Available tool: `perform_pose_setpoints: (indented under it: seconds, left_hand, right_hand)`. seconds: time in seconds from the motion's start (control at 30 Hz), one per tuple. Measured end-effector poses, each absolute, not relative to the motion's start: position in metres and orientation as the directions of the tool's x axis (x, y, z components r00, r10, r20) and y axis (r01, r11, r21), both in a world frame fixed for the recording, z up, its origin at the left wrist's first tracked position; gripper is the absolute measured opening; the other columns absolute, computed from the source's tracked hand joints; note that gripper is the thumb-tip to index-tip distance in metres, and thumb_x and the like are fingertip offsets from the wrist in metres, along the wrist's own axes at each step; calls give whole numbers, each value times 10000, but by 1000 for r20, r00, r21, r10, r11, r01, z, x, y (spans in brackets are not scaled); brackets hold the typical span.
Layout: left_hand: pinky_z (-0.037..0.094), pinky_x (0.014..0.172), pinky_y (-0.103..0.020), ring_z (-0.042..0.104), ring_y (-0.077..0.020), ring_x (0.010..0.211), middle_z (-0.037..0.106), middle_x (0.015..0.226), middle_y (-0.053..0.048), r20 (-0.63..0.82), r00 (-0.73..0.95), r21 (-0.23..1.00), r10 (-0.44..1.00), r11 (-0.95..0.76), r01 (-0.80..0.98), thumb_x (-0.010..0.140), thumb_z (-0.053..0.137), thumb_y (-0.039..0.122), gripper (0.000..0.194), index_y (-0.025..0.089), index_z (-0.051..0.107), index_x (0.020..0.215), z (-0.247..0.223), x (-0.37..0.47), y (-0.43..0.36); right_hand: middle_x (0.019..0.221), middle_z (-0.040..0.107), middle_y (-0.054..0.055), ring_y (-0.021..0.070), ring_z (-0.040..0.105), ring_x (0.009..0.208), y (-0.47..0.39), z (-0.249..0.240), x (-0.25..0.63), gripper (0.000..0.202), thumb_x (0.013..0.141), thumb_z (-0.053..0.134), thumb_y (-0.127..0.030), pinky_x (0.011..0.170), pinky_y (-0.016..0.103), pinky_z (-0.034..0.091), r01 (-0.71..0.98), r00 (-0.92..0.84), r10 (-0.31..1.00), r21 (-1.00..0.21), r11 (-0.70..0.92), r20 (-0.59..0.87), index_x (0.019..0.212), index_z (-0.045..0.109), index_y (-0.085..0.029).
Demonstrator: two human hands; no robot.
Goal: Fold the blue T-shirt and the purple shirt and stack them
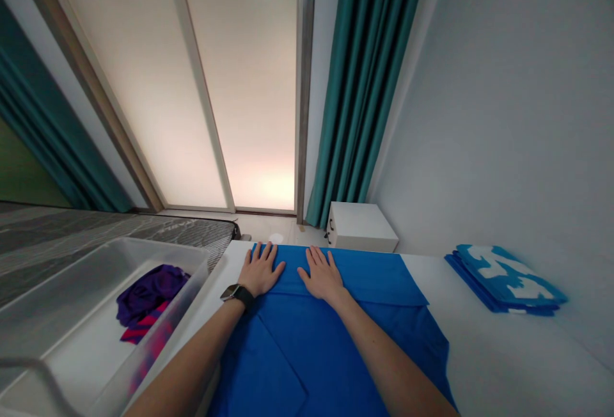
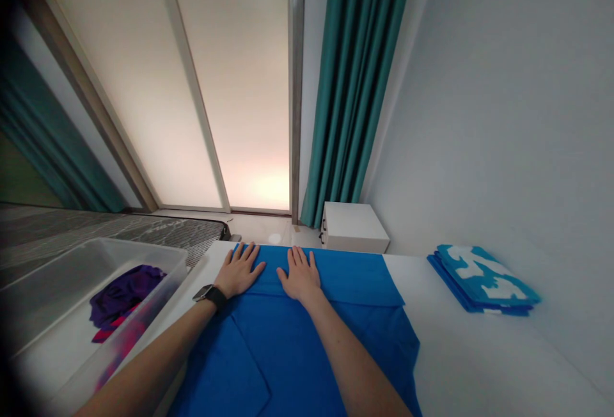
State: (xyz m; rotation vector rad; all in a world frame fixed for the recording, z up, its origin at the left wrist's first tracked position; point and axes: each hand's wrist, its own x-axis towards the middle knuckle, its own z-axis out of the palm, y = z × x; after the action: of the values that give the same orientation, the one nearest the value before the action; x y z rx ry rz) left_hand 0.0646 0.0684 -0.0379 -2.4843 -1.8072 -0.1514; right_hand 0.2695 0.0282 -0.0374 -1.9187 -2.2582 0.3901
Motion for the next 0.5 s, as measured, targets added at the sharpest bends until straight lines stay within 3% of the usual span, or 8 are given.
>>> perform_pose_setpoints:
  seconds: [0.23,0.5]
  left_hand:
    - [167,1136,-549,199,-352,1449,323,1560,-87,95,312,-16,945,-312,950,948,284,562,676,165,355,1492,-33,65,68]
    - [178,1137,-543,210,-333,1450,337,1555,-78,83,305,-30,949,-304,952,939,317,522,641,189,375,1484,-30,66,70]
  right_hand:
    - [1611,86,57,180,22,1483,11,-38,343,766,951,86,-597,1184,432,-49,963,-118,989,-255,93,-89,1541,138,-112]
    - [1604,145,76,196,57,1482,-6,-51,437,743,958,89,-581,1182,451,-40,987,67,992,-141,-82,-105,1537,175,-124]
